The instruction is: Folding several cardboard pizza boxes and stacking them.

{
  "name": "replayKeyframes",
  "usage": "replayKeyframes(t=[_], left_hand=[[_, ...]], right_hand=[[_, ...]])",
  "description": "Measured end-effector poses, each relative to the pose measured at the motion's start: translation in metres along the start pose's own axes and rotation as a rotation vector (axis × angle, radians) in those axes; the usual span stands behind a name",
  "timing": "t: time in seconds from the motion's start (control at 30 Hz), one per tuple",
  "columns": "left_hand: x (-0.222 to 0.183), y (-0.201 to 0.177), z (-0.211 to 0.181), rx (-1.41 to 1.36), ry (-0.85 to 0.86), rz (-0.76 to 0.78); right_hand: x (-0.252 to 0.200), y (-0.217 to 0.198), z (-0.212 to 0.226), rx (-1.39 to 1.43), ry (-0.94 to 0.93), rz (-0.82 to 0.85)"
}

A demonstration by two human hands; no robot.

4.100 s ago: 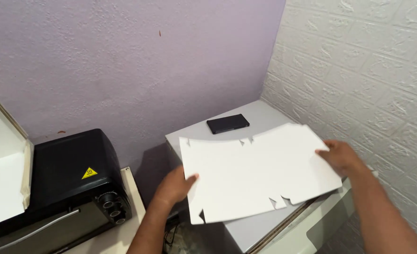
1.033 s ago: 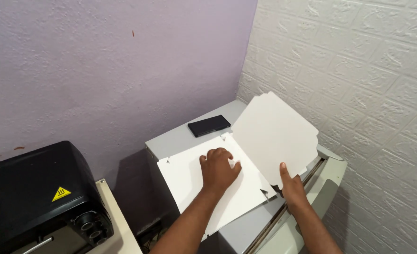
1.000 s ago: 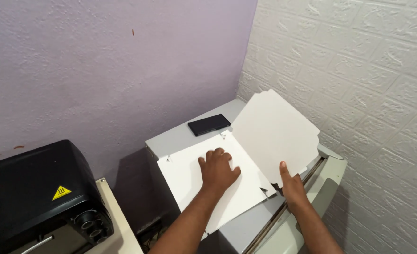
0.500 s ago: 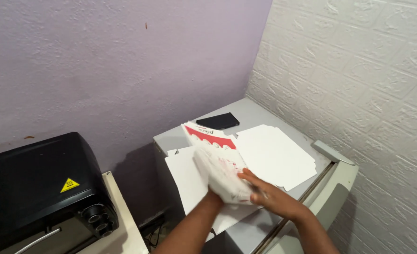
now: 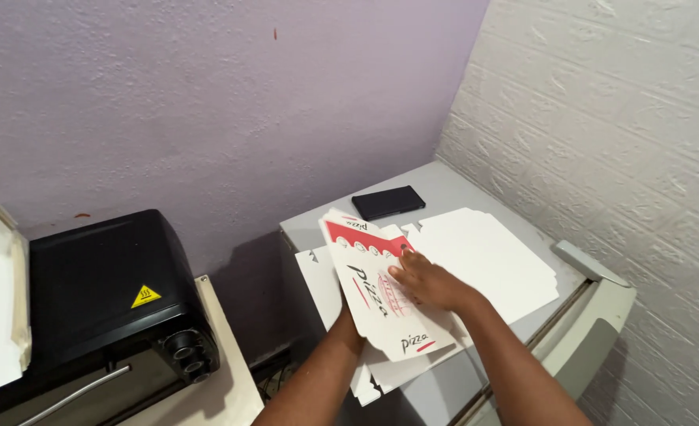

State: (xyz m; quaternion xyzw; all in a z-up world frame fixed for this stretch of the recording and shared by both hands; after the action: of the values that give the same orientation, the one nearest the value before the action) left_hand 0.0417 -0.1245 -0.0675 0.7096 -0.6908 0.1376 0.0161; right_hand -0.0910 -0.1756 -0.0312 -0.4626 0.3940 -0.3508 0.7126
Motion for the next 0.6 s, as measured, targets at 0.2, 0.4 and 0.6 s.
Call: replayKeyframes(t=[0.2, 0.4, 0.6], left_hand=[[-0.004, -0.013, 0.012, -0.213, -0.033, -0.016], [0.006, -0.005, 0.000, -0.451, -0.038, -0.023], [0.014, -0.009, -0.003, -0.668, -0.041, -0.017]], right_hand=[[0.029, -0.018, 0.030, -0.140, 0.089, 0.065], [-0.017, -0.004, 0.007, -0.042, -0.036, -0.086], [-0.090, 0.032, -0.035, -0.048, -0.041, -0.105]])
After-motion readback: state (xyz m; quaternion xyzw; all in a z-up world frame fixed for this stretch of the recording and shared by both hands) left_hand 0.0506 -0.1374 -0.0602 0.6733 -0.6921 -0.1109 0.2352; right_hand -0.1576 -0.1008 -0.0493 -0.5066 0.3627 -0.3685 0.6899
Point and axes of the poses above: each hand's wrist, its own x-axis towards the middle knuckle, its own y-axis out of the palm, z = x × y, the point moved 3 cm from there along x, towards the middle knuckle, and after that the axes turned 14 degrees about -x, right-handed, at the moved point
